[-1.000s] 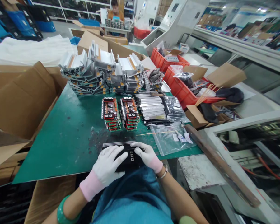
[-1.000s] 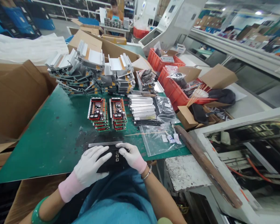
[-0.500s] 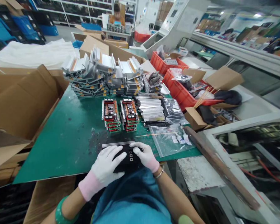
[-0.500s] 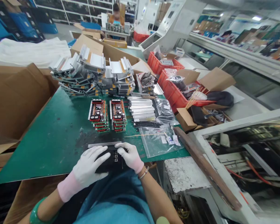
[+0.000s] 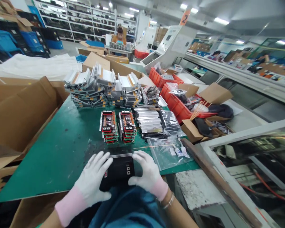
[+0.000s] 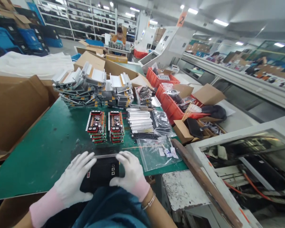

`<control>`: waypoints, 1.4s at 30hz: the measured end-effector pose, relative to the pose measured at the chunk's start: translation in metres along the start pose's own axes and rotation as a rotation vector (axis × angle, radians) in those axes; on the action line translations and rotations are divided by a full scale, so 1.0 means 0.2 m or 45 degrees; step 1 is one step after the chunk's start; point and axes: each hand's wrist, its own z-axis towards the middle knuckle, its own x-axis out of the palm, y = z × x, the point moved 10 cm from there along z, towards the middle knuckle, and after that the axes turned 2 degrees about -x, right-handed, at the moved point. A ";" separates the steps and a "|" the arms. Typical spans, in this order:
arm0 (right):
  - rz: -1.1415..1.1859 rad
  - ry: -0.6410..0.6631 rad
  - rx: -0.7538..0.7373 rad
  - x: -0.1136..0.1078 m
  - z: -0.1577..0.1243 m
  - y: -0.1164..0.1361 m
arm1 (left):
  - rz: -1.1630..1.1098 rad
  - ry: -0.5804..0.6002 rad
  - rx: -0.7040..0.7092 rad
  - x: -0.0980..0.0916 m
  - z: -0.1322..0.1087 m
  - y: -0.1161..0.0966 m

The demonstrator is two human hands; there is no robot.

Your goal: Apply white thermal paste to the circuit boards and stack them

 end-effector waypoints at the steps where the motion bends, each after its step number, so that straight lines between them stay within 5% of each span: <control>1: -0.058 0.093 -0.095 0.06 -0.01 0.06 | -0.016 0.016 -0.045 0.01 -0.02 0.05; 5: -0.184 0.367 -0.274 0.25 -0.02 0.21 | -0.164 0.146 -0.228 0.05 -0.10 0.19; 11: -0.192 0.567 -0.388 0.32 0.02 0.29 | -0.223 0.065 -0.321 0.01 -0.10 0.18; 25: -0.255 0.694 -0.316 0.32 0.04 0.32 | -0.316 0.060 -0.297 0.00 -0.11 0.15; 34: -0.327 0.679 -0.435 0.50 0.07 0.51 | -0.311 0.106 -0.236 0.08 -0.11 0.16; 42: -0.366 0.780 -0.538 0.51 0.10 0.54 | -0.340 0.103 -0.235 0.09 -0.12 0.16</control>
